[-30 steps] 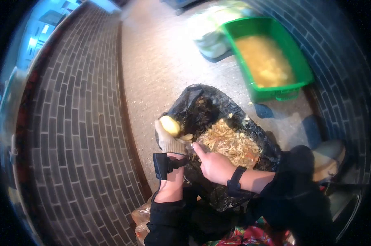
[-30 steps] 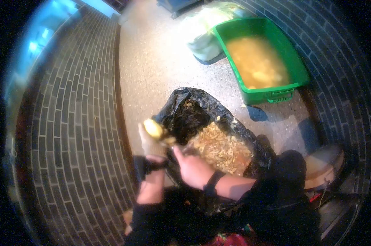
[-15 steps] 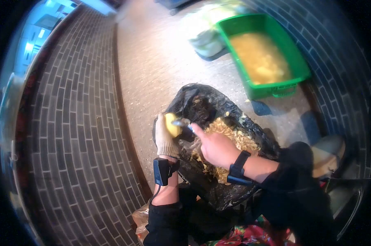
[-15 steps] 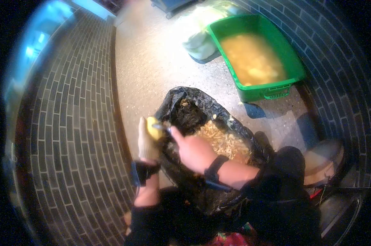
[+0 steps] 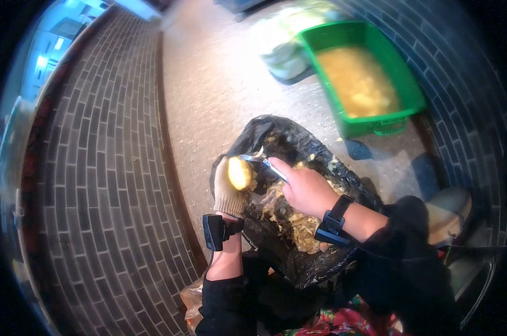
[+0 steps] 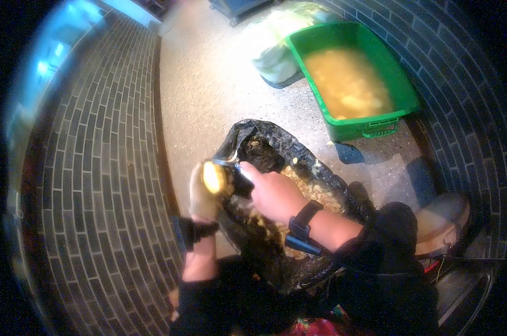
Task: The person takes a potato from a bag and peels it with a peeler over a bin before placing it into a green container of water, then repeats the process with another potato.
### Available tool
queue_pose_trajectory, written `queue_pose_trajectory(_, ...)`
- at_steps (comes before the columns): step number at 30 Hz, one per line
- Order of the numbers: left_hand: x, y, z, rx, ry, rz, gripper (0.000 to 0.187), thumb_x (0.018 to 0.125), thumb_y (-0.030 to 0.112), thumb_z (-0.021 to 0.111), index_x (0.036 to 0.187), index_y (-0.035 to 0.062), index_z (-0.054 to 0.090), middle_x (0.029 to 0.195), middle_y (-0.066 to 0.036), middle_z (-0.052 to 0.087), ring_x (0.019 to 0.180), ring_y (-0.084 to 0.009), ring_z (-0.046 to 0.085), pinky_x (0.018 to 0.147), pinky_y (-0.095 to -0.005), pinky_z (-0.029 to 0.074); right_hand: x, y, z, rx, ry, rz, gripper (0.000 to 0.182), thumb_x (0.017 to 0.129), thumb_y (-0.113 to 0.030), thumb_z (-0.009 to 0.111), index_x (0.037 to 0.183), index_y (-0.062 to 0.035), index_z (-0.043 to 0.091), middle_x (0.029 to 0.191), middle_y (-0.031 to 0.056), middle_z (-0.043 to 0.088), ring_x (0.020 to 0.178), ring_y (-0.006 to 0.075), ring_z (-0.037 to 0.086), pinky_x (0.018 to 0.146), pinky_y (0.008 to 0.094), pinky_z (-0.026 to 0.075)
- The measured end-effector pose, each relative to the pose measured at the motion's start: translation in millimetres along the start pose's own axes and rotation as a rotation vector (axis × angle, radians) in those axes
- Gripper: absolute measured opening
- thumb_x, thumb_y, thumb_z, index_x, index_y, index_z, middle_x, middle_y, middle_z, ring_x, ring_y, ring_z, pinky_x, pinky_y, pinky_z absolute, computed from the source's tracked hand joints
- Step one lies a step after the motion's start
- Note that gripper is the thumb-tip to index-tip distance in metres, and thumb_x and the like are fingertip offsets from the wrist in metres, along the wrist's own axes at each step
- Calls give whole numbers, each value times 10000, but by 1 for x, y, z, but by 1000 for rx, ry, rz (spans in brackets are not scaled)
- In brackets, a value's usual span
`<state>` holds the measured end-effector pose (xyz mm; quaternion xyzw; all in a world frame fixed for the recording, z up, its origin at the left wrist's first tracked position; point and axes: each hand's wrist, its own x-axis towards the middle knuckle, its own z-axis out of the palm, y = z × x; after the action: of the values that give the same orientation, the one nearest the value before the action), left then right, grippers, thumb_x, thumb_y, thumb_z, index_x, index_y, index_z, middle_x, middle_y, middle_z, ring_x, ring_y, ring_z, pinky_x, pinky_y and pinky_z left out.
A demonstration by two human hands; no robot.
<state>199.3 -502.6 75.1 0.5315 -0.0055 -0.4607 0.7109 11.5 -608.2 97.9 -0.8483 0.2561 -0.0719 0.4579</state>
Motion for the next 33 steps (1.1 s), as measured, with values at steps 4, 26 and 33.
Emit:
queue_pose_trajectory(4, -2, -1, 2, 73, 59, -82, 372, 924, 434, 565, 983, 68, 599, 756, -66, 645, 606, -209, 633, 481, -310, 505, -2, 3, 9, -38, 17, -122, 597, 843, -77, 510, 1421, -74, 360, 732, 221, 613, 681, 390, 611, 635, 486, 483)
queue_pose_trajectory(26, 10, 4, -23, 44, 169, 80, 442, 946, 505, 488, 1023, 83, 596, 873, -63, 656, 725, -179, 628, 624, -322, 525, -12, -16, -4, -41, -60, -79, 538, 807, -79, 542, 1338, -142, 483, 791, 211, 636, 721, 387, 622, 675, 483, 503)
queue_pose_trajectory(33, 9, -9, -7, 244, 126, 29, 383, 976, 449, 481, 1055, 96, 606, 844, -33, 652, 705, -137, 617, 615, -265, 502, -2, -1, 3, -56, 71, -79, 531, 830, -82, 527, 1356, -105, 460, 777, 217, 630, 708, 380, 627, 657, 485, 499)
